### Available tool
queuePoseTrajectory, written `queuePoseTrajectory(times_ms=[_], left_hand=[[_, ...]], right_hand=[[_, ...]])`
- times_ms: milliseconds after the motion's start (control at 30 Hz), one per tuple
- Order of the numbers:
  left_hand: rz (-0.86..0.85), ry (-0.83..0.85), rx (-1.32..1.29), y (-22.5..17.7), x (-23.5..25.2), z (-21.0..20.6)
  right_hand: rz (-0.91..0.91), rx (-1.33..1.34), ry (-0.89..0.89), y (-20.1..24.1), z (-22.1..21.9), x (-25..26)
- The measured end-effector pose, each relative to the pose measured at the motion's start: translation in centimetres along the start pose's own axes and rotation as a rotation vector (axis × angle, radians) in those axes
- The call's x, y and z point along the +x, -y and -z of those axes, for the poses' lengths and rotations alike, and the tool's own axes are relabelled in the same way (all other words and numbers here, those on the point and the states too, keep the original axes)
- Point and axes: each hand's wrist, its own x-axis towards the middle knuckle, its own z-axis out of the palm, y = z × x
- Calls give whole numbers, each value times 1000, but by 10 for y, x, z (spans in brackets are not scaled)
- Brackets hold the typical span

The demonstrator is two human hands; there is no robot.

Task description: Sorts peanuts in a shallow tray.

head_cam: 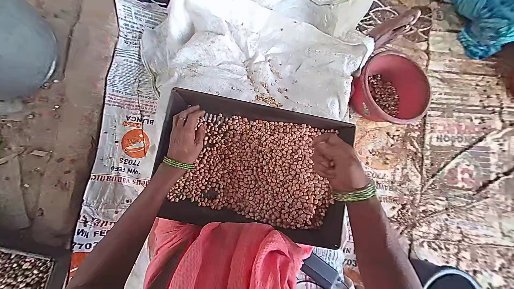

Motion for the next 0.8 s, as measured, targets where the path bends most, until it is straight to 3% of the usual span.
queuePoseTrajectory(times_ms=[33,100,167,267,400,600,733,800], left_hand=[[-12,-9,0,2,1,-5],[-10,-7,23,2,4,-10],[20,-5,57,0,10,-16],[79,0,65,-5,19,-20],[94,-14,-39,-10,23,-22],[17,-147,-320,-7,13,-7],[-66,71,-137,-21,-1,6],[-128,144,-19,-21,-3,2]], right_hand=[[-27,279,38,0,8,-5],[-72,417,38,-1,11,-10],[-54,53,-69,-2,-3,-7],[95,-759,7,-1,-26,-1],[110,-1334,71,-5,-53,3],[-100,-1421,139,4,-68,14],[-65,-1469,128,4,-68,11],[-67,-1302,96,4,-62,13]])
